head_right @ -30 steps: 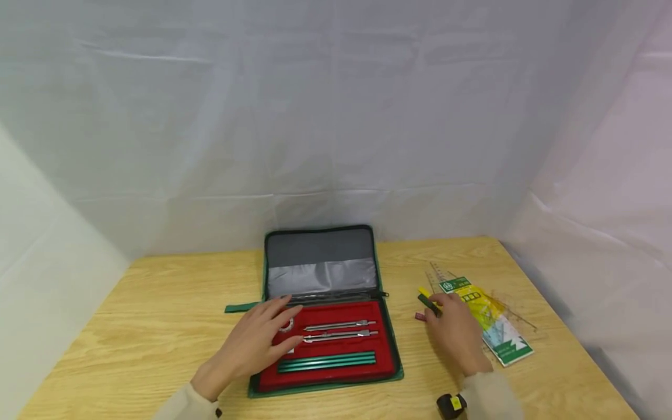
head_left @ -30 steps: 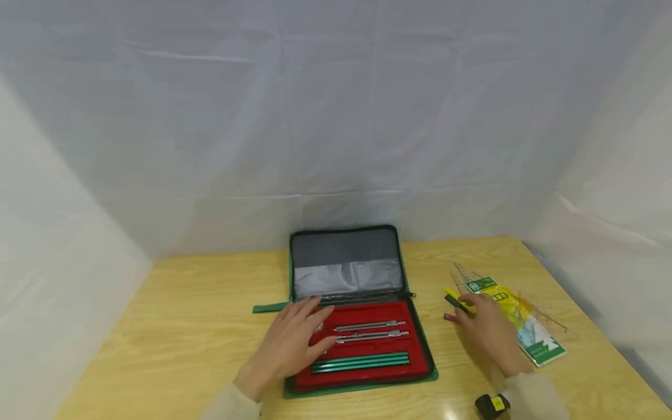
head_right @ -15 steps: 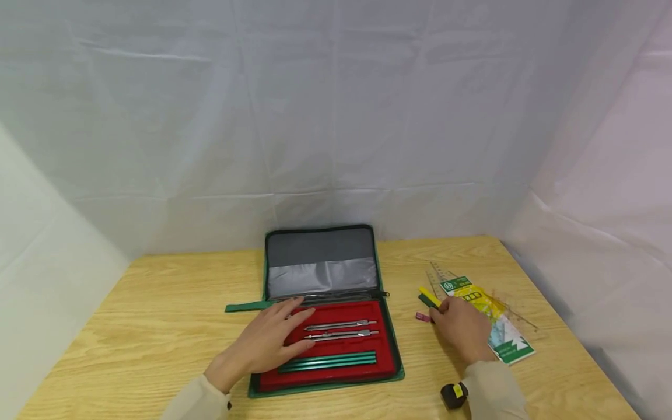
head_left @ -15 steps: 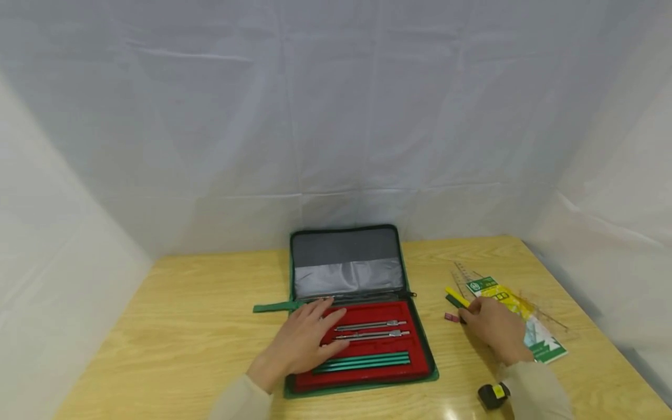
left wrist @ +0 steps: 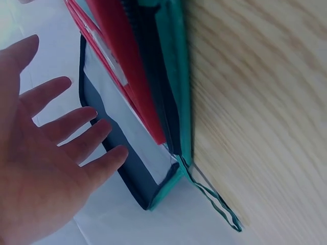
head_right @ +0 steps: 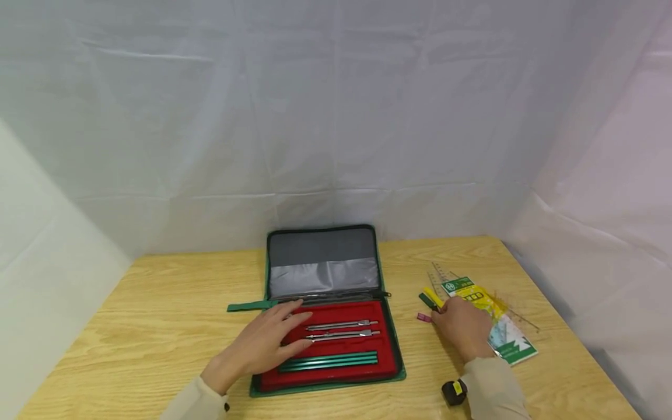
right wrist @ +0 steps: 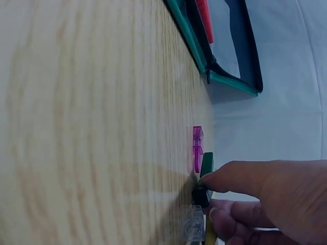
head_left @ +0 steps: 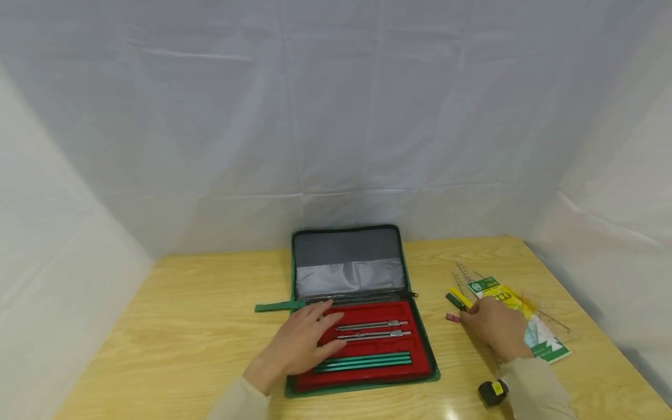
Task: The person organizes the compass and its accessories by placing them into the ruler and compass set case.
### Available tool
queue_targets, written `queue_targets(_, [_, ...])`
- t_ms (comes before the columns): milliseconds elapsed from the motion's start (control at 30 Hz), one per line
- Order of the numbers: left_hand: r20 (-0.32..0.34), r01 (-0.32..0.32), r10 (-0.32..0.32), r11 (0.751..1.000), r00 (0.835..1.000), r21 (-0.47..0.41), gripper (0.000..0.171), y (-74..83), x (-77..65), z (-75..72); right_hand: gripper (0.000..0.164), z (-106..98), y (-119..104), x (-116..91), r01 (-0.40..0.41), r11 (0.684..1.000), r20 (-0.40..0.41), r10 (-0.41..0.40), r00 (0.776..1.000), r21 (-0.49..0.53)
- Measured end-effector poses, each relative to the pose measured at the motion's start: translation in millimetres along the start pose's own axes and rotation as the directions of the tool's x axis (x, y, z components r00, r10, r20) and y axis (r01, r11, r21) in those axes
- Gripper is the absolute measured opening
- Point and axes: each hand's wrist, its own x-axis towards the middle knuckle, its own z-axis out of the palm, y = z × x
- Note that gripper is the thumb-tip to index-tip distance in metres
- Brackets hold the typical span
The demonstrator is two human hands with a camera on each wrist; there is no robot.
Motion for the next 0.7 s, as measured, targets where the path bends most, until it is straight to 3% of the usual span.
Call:
queue_targets(233, [-0.025, 0.028, -0.028, 1.000, 0.999, -0.004, 0.049, -4.9, -5.7, -4.0, 0.031, -5.7, -0.7, -0.4, 0.055, 0.997, -0.036, -0.053, 0.998, 0.054])
queue_targets(367, [-0.049, 0.031, -0.031, 1.000, 0.998, 0.006, 0.048, -9.6, -10.2, -3.7, 0.032, -8.0, -17.5, -1.7, 0.170, 0.983, -0.086, -0.163, 0.983, 0.074])
queue_targets(533, [-0.060, 0.050, -0.050, 0.999, 0.997, 0.007, 0.046, -13.0, -14.9, -3.0, 0.017, -0.1, -50.5, -4.1, 0.388, 0.919, -0.140, -0.377, 0.916, 0.068])
queue_targets(700, [-0.044, 0.099, -0.099, 0.995, 0.994, 0.013, 0.045, -12.5, -18.6, -4.8, 0.008, 18.2, -82.2, -6.9, 0.548, 0.829, -0.086, -0.542, 0.836, 0.108])
